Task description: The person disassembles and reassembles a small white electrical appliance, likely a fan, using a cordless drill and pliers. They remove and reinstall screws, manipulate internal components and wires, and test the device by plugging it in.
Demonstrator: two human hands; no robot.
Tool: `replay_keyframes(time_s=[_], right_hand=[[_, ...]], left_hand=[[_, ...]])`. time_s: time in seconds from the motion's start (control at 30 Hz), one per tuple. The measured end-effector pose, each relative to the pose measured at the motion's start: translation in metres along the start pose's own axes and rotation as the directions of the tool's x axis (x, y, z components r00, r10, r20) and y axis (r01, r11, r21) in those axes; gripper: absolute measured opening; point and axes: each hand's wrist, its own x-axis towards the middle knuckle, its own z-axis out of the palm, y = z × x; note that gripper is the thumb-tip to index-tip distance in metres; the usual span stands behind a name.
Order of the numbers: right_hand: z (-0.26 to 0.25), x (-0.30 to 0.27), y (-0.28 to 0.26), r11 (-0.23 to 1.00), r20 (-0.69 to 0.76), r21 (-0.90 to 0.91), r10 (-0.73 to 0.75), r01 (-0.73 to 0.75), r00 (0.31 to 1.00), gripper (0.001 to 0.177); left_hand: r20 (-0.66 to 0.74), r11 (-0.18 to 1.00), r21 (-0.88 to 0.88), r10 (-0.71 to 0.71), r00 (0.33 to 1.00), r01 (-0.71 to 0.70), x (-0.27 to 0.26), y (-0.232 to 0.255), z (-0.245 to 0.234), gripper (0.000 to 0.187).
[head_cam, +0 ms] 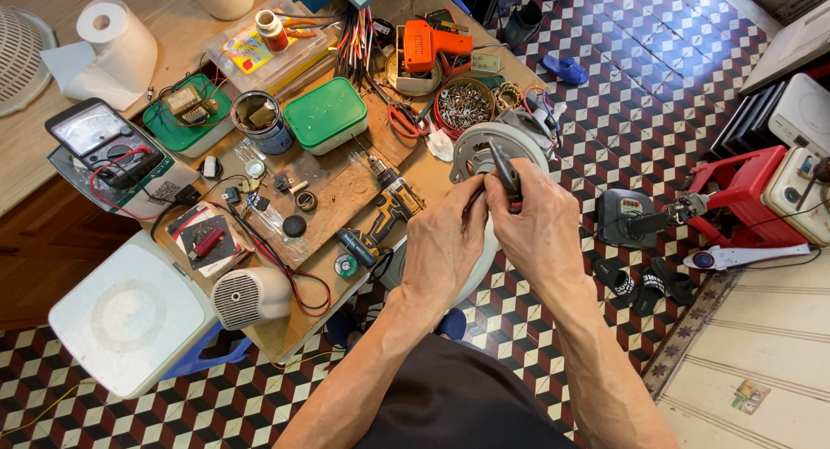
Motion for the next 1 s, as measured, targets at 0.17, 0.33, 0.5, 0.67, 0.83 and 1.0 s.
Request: replay_keyframes(time_s=[0.17,0.33,0.5,0.67,0.83,1.0], right_hand=[[0.004,-0.003,0.004,1.000,0.036,-0.018,0.011,-0.011,0.999,0.015],[0.015,-0.022,0.000,0.990,-0.026,-0.024,-0.140,0.139,0.990,0.015],[0.024,-0.038,-0.009,0.984,-0.079,-0.050,-0.174,0.171,0.982,0.021],[0.018,-0.028,-0.012,0.997,-0.072,-0.024,-0.077,0.075,0.994,0.011],[0.020,-0.024,-0.015,0.999,-0.053,-0.024,-0.024,0.023,0.998,0.010],[0.011,-0.021,-0.027,0.999,-0.025,-0.032,-0.010,0.009,1.000,0.013]], left_hand=[[-0.062,0.986,0.037,0.164,0.985,-0.162,-0.008,-0.006,0.005,0.023],[-0.138,0.962,-0.020,0.267,0.954,-0.272,-0.027,-0.028,0.007,0.026],[-0.112,0.971,-0.029,0.235,0.966,-0.239,-0.035,-0.041,0.002,0.028],[-0.171,0.982,-0.055,0.170,0.970,-0.182,-0.024,-0.034,0.002,0.022],[-0.172,0.977,-0.212,-0.040,0.984,0.003,-0.021,-0.028,0.007,0.019],[-0.200,0.971,-0.239,-0.072,0.977,0.022,-0.019,-0.029,0.014,0.016]])
